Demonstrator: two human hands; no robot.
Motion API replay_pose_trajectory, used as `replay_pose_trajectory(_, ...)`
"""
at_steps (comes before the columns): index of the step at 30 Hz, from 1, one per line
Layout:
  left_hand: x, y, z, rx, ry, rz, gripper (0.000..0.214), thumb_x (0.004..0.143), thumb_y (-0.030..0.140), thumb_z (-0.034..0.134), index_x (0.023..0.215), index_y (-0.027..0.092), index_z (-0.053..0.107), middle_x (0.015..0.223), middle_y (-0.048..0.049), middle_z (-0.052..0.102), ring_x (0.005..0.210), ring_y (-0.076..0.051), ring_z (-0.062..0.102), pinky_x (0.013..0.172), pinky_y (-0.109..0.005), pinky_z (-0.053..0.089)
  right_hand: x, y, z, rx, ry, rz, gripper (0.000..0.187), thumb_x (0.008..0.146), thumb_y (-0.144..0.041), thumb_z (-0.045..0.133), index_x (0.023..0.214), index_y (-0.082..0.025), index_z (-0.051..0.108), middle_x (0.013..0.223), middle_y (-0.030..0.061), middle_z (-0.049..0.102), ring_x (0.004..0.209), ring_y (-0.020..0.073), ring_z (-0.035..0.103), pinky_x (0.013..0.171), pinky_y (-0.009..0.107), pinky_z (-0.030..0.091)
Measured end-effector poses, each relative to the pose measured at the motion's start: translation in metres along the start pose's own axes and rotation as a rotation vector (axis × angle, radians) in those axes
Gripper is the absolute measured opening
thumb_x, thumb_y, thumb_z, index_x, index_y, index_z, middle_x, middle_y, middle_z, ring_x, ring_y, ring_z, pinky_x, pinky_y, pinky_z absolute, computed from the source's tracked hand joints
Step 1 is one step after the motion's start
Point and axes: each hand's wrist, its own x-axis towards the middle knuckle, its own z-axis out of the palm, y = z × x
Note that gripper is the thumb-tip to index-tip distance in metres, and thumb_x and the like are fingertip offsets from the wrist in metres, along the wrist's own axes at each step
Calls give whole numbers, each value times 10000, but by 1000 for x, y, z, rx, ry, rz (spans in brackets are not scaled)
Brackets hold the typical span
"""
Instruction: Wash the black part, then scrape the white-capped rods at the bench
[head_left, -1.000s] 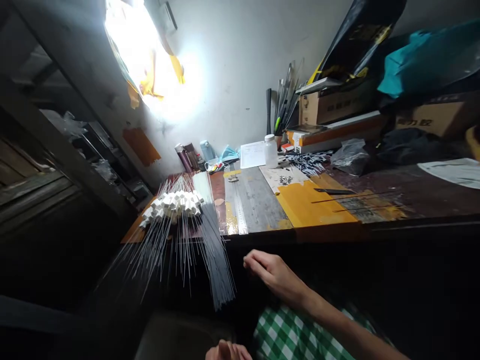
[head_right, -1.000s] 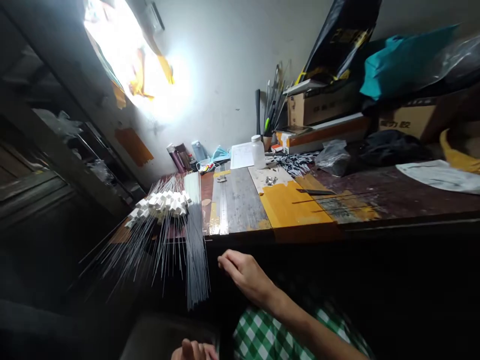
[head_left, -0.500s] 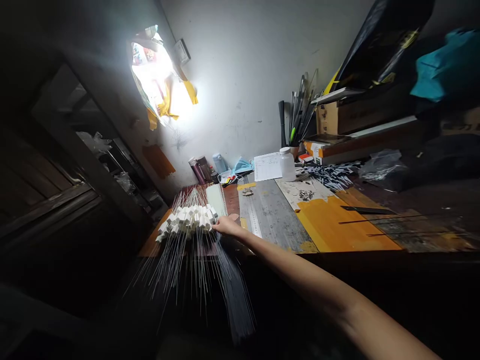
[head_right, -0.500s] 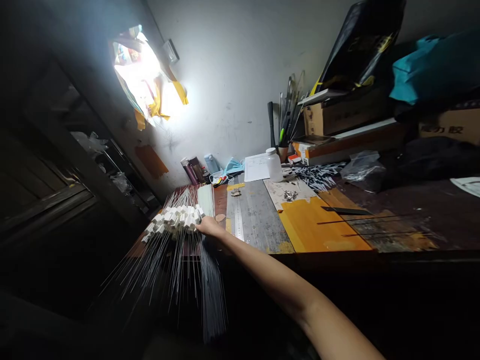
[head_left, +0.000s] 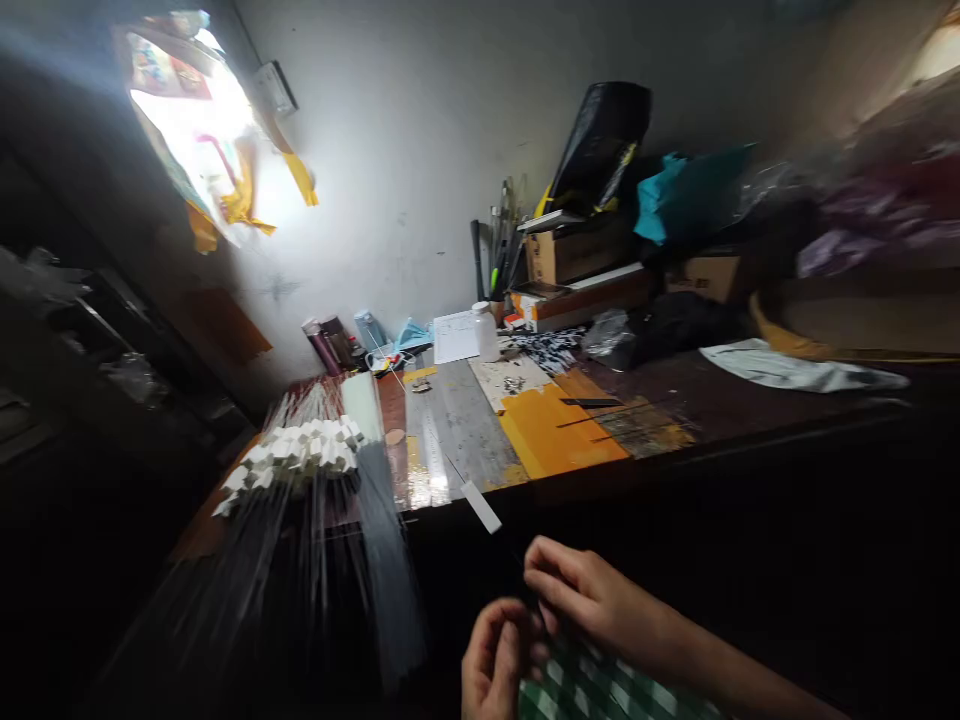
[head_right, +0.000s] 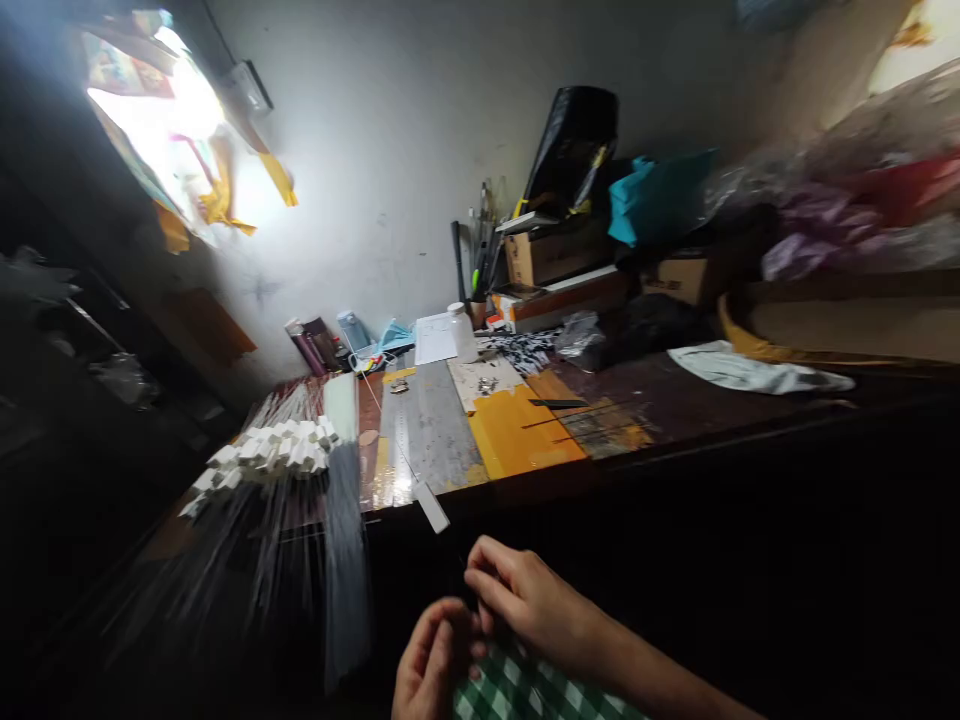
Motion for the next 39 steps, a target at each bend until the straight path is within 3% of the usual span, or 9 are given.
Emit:
replay_pose_trajectory(3, 1, 7, 51, -176, -71, -78, 585, 668, 521, 822, 1151, 215, 696, 1145, -119, 728, 1044, -268, 676, 871, -324, 510, -63, 27, -16, -122, 114, -1, 273, 988, -439, 423, 874, -226, 550, 663, -29, 582, 606, 115, 513, 588, 223, 415)
replay_pose_trajectory(7, 7, -5, 105, -237, -214, -183, 550, 680, 464, 837, 1095, 130, 700, 971, -149, 763, 874, -256, 718, 824, -339, 523, -111, 48, -35, -147, 186, 118, 280, 996, -469, 373, 972, -263, 563, 682, -29, 533, 603, 134, 494, 568, 239, 408)
replay_pose_trajectory(10, 15, -16, 129, -264, -228, -235, 496, 661, 444, 858, 995, 108, 715, 928, -145, 769, 811, -234, 727, 796, -322, 527, -133, 63, -49, -193, 269, 169, 292, 999, -458, 349, 960, -271, 570, 694, -24, 543, 582, 134, 507, 543, 236, 419)
replay_pose_trajectory(13, 24, -19, 146, -258, -241, -250, 459, 709, 414, 835, 1033, 119, 700, 968, -127, 767, 845, -216, 724, 831, -315, 520, -149, 77, -60, -233, 361, 198, 297, 996, -432, 354, 929, -281, 600, 753, -6, 628, 629, 150, 601, 578, 236, 487)
replay_pose_trajectory(17, 30, -21, 167, -185, -327, -210, 421, 787, 423, 770, 1057, 113, 683, 1016, -138, 755, 887, -216, 714, 865, -324, 507, -154, 93, -75, -284, 547, 122, 249, 973, -403, 433, 954, -300, 659, 866, 4, 720, 736, 173, 698, 662, 239, 566)
replay_pose_trajectory(20, 34, -27, 179, -138, -360, -206, 391, 829, 434, 724, 1044, 112, 678, 1021, -142, 750, 890, -207, 707, 859, -316, 502, -143, 101, -83, -391, 679, 34, 249, 969, -385, 458, 1004, -300, 690, 969, 19, 744, 859, 196, 725, 754, 265, 596)
replay_pose_trajectory(24, 45, -31, 185, -127, -296, -191, 389, 824, 440, 726, 1044, 124, 671, 1049, -136, 744, 892, -213, 708, 858, -325, 504, -126, 109, -90, -525, 772, -14, 238, 967, -392, 489, 1060, -288, 681, 1014, 30, 743, 884, 208, 728, 785, 310, 614)
replay_pose_trajectory(39, 74, -31, 187, -136, -210, -230, 485, 736, 501, 779, 1004, 109, 678, 1006, -153, 761, 845, -232, 730, 786, -311, 521, -110, 85, -108, -722, 747, -80, 264, 994, -322, 424, 1061, -268, 673, 905, 44, 722, 824, 194, 689, 732, 325, 593)
